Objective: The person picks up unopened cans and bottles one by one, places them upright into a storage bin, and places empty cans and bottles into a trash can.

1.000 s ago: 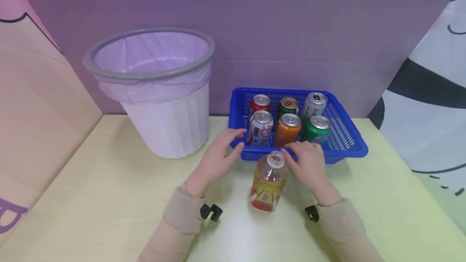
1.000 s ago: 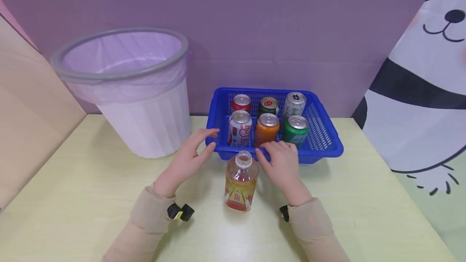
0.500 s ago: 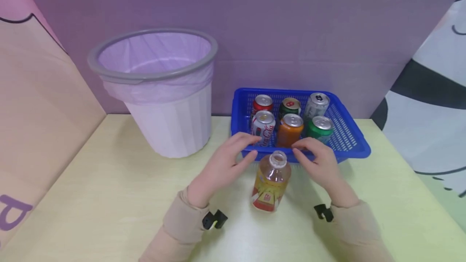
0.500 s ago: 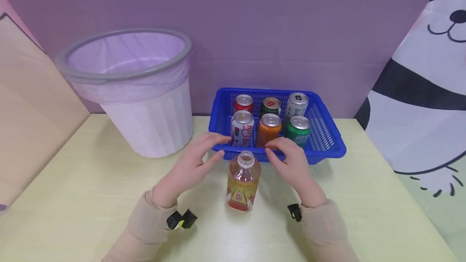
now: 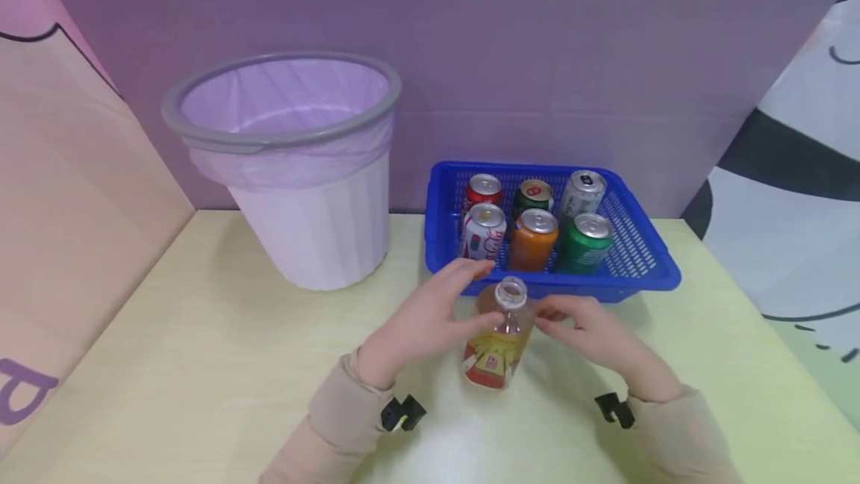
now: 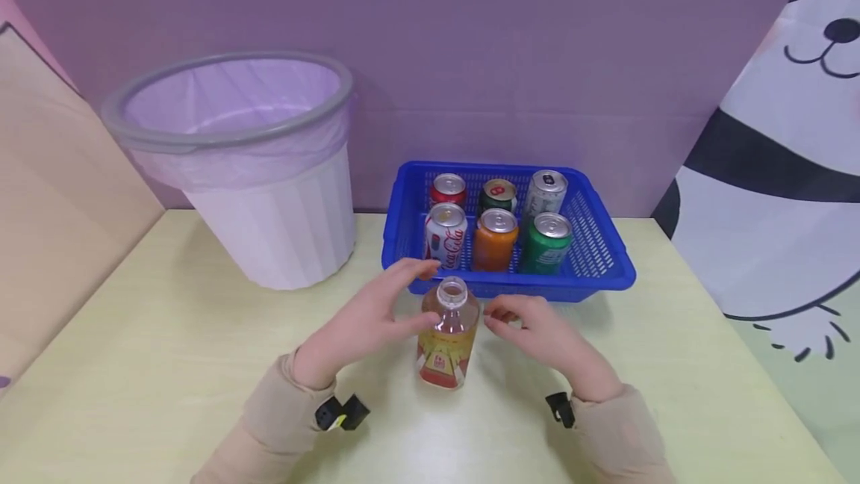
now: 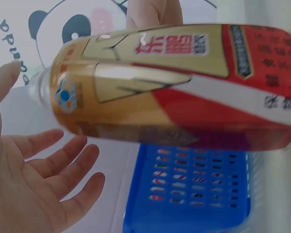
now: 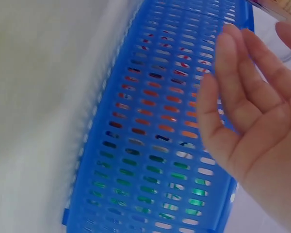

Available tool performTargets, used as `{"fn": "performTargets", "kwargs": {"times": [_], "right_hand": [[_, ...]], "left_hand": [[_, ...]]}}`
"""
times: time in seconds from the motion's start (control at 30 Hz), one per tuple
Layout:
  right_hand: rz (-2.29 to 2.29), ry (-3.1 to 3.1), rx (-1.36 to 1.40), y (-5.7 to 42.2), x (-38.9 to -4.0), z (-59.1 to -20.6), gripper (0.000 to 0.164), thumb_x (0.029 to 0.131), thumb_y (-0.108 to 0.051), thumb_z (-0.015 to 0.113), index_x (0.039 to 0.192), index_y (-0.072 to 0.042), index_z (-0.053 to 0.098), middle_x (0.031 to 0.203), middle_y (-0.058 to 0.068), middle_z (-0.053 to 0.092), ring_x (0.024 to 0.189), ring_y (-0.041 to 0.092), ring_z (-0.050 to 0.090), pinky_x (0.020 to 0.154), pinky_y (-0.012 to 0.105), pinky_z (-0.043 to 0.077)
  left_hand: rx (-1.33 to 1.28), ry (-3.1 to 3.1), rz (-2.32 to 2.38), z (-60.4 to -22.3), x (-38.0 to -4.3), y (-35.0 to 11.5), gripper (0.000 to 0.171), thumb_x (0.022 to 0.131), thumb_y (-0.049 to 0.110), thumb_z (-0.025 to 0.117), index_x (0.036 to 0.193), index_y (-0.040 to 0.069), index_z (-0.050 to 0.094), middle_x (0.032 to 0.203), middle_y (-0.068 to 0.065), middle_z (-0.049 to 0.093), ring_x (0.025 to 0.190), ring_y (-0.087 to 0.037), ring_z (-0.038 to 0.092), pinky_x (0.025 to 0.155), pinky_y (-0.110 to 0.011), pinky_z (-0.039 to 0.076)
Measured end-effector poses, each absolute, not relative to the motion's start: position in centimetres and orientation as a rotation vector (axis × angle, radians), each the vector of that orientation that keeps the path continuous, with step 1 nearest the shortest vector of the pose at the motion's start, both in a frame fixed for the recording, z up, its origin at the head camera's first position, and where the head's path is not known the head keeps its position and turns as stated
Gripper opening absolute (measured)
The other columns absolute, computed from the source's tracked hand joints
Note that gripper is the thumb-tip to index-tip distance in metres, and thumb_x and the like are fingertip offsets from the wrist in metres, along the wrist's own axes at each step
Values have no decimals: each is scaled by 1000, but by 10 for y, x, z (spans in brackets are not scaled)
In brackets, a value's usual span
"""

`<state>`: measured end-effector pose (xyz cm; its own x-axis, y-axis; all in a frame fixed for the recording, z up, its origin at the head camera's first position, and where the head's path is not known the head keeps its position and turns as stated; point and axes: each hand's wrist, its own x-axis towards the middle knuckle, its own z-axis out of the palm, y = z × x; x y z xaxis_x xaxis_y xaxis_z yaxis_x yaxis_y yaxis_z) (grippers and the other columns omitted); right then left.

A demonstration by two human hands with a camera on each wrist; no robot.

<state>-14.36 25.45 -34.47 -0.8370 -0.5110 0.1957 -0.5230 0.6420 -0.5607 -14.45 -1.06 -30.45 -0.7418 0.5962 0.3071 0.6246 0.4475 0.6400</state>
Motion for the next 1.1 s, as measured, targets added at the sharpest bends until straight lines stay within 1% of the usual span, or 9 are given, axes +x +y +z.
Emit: {"fn": "performTargets", "kwargs": {"times": [0.13, 0.2, 0.33, 0.43, 0.53, 0.7, 0.83, 0.97, 1.1], "right_hand": [[996, -2875, 947, 255, -147, -351, 16, 93, -12, 56, 105, -6, 65, 99, 4, 69, 87, 13, 64, 75, 29, 55], [1007, -2873, 979, 254, -148, -353, 16, 93, -11, 56, 105, -5, 65, 99, 6, 69, 87, 16, 65, 76, 30, 55], [1020, -2856, 1009, 253, -149, -357, 15, 92, -9, 57, 104, -5, 65, 98, 7, 69, 87, 15, 65, 77, 31, 55], [1027, -2871, 1006, 253, -150, -359, 18, 93, -11, 57, 108, -5, 65, 100, 6, 69, 88, 16, 65, 77, 31, 55], [1021, -2893, 990, 254, -150, -360, 20, 94, -14, 57, 110, -6, 64, 101, 6, 69, 89, 16, 65, 77, 30, 55], [1034, -2894, 984, 255, -150, -363, 19, 93, -11, 58, 110, -5, 64, 101, 8, 69, 89, 18, 65, 78, 31, 55], [1026, -2902, 976, 257, -150, -364, 20, 92, -9, 58, 109, -2, 64, 102, 11, 69, 90, 20, 65, 78, 32, 56], [1001, -2940, 948, 256, -150, -364, 22, 93, -14, 58, 110, -1, 64, 101, 10, 70, 89, 20, 66, 77, 32, 56], [961, -2990, 944, 253, -151, -364, 26, 94, -21, 57, 108, -1, 65, 99, 7, 69, 88, 18, 65, 77, 32, 55]], "left_hand": [[-1114, -2706, -1162, -309, -143, -3, 76, 83, 41, 71, 144, 10, 37, 141, -5, 47, 127, -19, 48, 106, -37, 41], [-1138, -2691, -1158, -311, -142, 0, 76, 81, 41, 73, 143, 11, 39, 139, -4, 48, 124, -17, 49, 104, -35, 43], [-1181, -2642, -1157, -316, -141, 4, 75, 77, 39, 77, 139, 14, 43, 130, -1, 53, 116, -14, 53, 98, -30, 46], [-1193, -2623, -1130, -321, -141, 7, 75, 74, 40, 79, 137, 15, 44, 128, 0, 54, 114, -12, 53, 97, -28, 47], [-1202, -2622, -1106, -326, -142, 10, 77, 73, 39, 80, 137, 15, 43, 128, 0, 54, 115, -12, 53, 98, -27, 46], [-1196, -2632, -1117, -331, -144, 16, 79, 75, 34, 80, 139, 13, 39, 129, -3, 54, 116, -14, 54, 99, -28, 45], [-1166, -2655, -1169, -331, -145, 18, 84, 74, 35, 80, 142, 12, 35, 132, -2, 53, 116, -14, 55, 99, -28, 46], [-1086, -2685, -1256, -325, -144, 11, 84, 74, 38, 80, 142, 17, 36, 131, 2, 54, 115, -13, 55, 98, -32, 47], [-1003, -2709, -1279, -319, -140, -4, 82, 75, 41, 78, 142, 18, 38, 132, 1, 54, 117, -16, 55, 99, -38, 46]]}}
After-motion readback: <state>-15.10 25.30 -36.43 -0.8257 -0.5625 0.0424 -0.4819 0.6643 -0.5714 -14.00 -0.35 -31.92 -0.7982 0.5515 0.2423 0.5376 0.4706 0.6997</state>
